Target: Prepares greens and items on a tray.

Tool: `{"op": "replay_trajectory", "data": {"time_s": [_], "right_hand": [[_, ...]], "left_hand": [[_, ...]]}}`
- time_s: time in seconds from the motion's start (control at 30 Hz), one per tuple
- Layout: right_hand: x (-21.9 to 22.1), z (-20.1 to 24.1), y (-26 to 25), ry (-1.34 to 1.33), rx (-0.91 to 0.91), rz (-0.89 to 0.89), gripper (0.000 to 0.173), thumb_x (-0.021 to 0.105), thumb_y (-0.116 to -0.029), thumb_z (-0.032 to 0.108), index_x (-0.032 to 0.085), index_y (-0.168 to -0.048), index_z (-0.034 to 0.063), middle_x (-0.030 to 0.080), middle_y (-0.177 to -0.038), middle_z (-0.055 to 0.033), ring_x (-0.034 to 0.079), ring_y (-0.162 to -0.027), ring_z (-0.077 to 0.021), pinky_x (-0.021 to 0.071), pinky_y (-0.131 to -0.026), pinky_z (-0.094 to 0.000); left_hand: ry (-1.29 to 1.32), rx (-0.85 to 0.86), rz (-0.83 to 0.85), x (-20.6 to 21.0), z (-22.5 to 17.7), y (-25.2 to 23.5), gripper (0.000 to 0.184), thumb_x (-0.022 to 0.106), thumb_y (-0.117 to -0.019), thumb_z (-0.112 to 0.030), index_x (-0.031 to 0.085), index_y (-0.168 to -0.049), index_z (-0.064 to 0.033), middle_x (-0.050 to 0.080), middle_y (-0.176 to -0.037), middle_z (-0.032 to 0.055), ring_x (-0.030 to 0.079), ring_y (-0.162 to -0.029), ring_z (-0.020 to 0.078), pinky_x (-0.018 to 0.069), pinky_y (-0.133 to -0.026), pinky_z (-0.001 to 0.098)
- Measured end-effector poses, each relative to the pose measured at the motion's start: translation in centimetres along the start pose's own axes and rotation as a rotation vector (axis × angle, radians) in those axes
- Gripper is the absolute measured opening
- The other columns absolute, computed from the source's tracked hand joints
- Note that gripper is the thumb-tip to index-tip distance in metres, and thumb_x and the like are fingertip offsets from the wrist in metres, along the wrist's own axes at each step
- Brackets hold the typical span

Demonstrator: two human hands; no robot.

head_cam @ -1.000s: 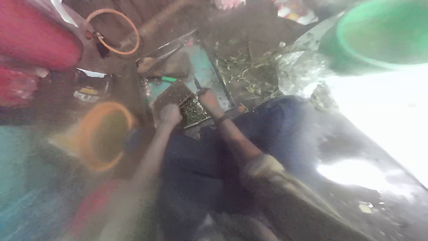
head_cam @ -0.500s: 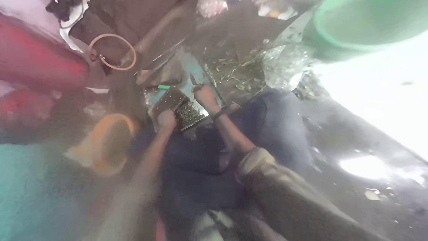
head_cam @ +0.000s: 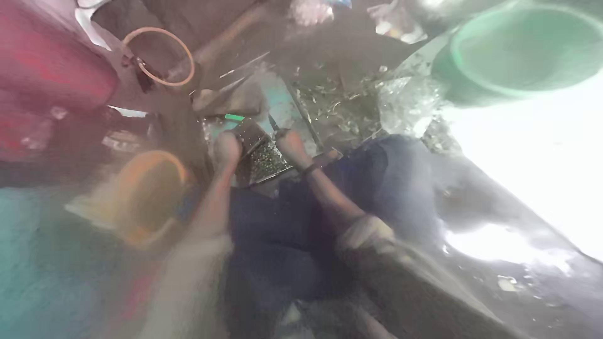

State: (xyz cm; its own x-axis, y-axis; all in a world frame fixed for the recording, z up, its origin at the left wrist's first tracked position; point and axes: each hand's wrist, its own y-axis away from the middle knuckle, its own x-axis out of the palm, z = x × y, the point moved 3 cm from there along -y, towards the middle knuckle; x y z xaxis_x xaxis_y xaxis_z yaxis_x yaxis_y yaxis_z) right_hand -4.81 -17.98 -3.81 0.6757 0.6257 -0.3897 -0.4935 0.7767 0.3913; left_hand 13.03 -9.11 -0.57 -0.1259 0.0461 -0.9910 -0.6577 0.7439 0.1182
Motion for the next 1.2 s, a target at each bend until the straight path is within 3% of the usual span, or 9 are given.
{"op": "replay_trajectory", "data": {"time_s": [0.13,0.23,0.3,0.5,0.67,0.73,0.9,1.0,1.2], "right_hand": [[1.4,0.0,0.5,0.141,-0.026,0.06,0.03,0.053,-0.1035,0.03,0.072,-0.11,0.0076,0.072,-0.102,-0.0179,0.071,-0.096,-0.0359,0.0562,-0.081,-0.0623],[2.1,-0.1,2.9,0.183,-0.045,0.04,0.03,0.059,-0.1029,0.033,0.069,-0.106,0.0055,0.07,-0.095,-0.0211,0.07,-0.087,-0.0405,0.056,-0.072,-0.0643],[3.1,-1.3,3.8,0.212,-0.021,0.043,0.032,0.059,-0.1007,0.037,0.07,-0.104,0.007,0.07,-0.091,-0.02,0.07,-0.081,-0.0396,0.0565,-0.066,-0.0628],[3.7,-1.1,4.0,0.376,-0.007,0.052,0.034,0.055,-0.1031,0.038,0.069,-0.105,0.0073,0.071,-0.091,-0.0199,0.071,-0.082,-0.0406,0.0564,-0.065,-0.0634],[4.1,0.4,3.9,0.543,-0.014,0.021,0.029,0.057,-0.102,0.033,0.069,-0.102,0.0065,0.071,-0.09,-0.0204,0.071,-0.082,-0.0414,0.0563,-0.063,-0.0625],[4.3,1.1,4.0,0.555,-0.029,0.018,0.029,0.058,-0.1021,0.032,0.068,-0.102,0.0049,0.07,-0.092,-0.0213,0.071,-0.083,-0.0421,0.0566,-0.064,-0.0628],[5.3,4.7,2.2,0.653,-0.113,0.017,0.03,0.053,-0.105,0.03,0.07,-0.108,0.0051,0.072,-0.096,-0.021,0.072,-0.089,-0.0409,0.0575,-0.067,-0.0616],[6.5,6.2,-0.4,0.745,-0.078,0.026,0.038,0.049,-0.1044,0.037,0.071,-0.105,0.0061,0.074,-0.101,-0.0183,0.073,-0.096,-0.038,0.0574,-0.074,-0.0607],[7.0,4.8,1.4,0.75,-0.022,0.069,0.029,0.058,-0.1009,0.031,0.071,-0.1,0.0043,0.073,-0.102,-0.0199,0.072,-0.095,-0.0398,0.057,-0.074,-0.0617]], "left_hand": [[0.149,0.034,-0.038,-0.1,0.3,-0.3,0.027,0.074,-0.0946,-0.02,0.074,-0.119,-0.0091,0.073,-0.118,0.0176,0.069,-0.114,0.0371,0.0546,-0.1,0.0604],[0.145,-0.005,-0.002,-0.7,0.2,1.0,0.018,0.073,-0.0926,-0.014,0.077,-0.11,-0.0113,0.073,-0.117,0.0175,0.069,-0.111,0.039,0.0552,-0.095,0.0632],[0.107,-0.052,0.029,-0.3,0.3,0.6,0.017,0.072,-0.0931,-0.018,0.078,-0.107,-0.0121,0.074,-0.113,0.017,0.07,-0.108,0.0385,0.0557,-0.093,0.0632],[0.103,-0.011,0.067,1.1,0.0,-0.7,0.021,0.069,-0.0953,-0.024,0.078,-0.112,-0.0162,0.074,-0.117,0.0156,0.07,-0.111,0.0377,0.055,-0.093,0.0649],[-0.008,-0.016,0.03,0.9,-0.9,-0.2,0.021,0.066,-0.0958,-0.027,0.077,-0.105,-0.0122,0.074,-0.111,0.0164,0.071,-0.105,0.0393,0.0578,-0.085,0.0639],[-0.051,-0.042,0.083,0.1,-1.6,0.2,0.022,0.067,-0.095,-0.025,0.075,-0.1,-0.0051,0.073,-0.109,0.021,0.071,-0.103,0.043,0.0573,-0.082,0.0649],[0.01,-0.061,0.159,-0.1,-2.0,0.4,0.022,0.066,-0.0953,-0.018,0.075,-0.109,-0.0024,0.071,-0.116,0.0243,0.069,-0.11,0.0439,0.056,-0.088,0.0647],[0.022,-0.069,0.129,-0.5,-2.1,0.3,0.021,0.056,-0.1008,-0.011,0.072,-0.104,0.0028,0.071,-0.11,0.0267,0.07,-0.105,0.0458,0.0565,-0.083,0.0639],[0.037,-0.066,0.16,-0.4,-2.1,0.0,0.021,0.063,-0.0974,-0.017,0.073,-0.104,0.0,0.072,-0.112,0.0235,0.07,-0.106,0.0435,0.0571,-0.083,0.0627]]}}
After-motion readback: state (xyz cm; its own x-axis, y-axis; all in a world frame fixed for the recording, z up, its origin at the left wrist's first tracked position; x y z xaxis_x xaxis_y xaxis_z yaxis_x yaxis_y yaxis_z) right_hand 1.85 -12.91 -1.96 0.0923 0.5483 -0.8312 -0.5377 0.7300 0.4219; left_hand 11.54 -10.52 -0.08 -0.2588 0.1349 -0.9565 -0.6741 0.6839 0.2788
